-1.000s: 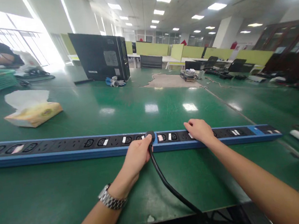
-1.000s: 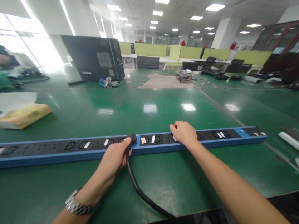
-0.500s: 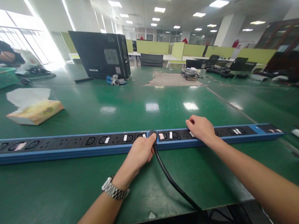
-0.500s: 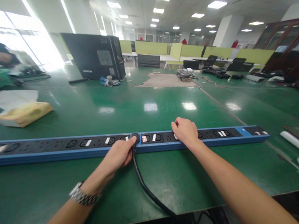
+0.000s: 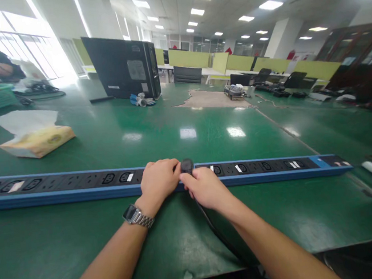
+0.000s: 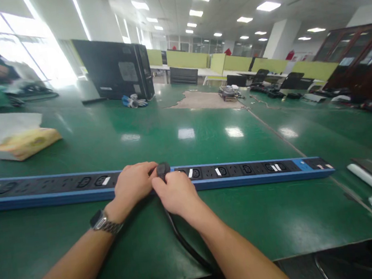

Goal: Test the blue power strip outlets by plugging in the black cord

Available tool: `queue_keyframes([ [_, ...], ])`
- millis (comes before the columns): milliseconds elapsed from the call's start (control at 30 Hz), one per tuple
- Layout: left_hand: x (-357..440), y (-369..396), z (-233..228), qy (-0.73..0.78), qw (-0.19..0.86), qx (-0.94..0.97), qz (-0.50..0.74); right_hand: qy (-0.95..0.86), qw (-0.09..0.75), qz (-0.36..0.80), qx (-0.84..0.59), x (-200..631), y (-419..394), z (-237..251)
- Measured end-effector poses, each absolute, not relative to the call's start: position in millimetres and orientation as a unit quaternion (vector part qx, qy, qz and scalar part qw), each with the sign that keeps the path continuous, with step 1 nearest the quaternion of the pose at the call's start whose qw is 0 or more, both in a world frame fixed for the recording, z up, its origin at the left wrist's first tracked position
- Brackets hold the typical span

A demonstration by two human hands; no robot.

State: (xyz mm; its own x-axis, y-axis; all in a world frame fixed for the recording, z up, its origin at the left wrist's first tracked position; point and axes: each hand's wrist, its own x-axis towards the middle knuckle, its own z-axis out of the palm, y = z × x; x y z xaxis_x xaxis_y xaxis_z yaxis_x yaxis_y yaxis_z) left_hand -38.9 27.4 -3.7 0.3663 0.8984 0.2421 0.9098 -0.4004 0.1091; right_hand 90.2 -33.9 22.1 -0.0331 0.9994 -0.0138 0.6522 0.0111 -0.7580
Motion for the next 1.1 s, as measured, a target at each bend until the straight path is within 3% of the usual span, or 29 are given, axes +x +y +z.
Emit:
queue_keyframes([
  [67, -38.5, 26.0, -2.7, -0.547, 0.03, -0.825, -0.136, -0.63, 0.388, 0.329, -0.587, 100.9, -39.1, 34.8],
  [133, -39.0, 25.4, -2.3, -0.545, 0.039, -0.825, -0.145, -0.598, 0.437, 0.377, -0.556, 119.5, -46.2, 50.3],
  [233, -39.5, 25.9, -3.6, -0.544, 0.038, -0.824, -0.153, -0.535, 0.392, 0.452, -0.597, 156.9, -55.1, 61.3],
  [433, -38.0, 26.1, -5.3, -0.551, 0.034, -0.819, -0.158, -0.413, 0.287, 0.482, -0.717, 210.2, -63.0, 34.7],
  [900, -39.5, 25.9, -4.5, -0.548, 0.018, -0.821, -0.161, -0.407, 0.268, 0.507, -0.711, 191.3, -61.8, 25.5],
  [1100, -39.9, 24.9, -3.9, -0.542, 0.014, -0.825, -0.162, -0.341, 0.292, 0.584, -0.677, 194.1, -64.0, 25.0],
])
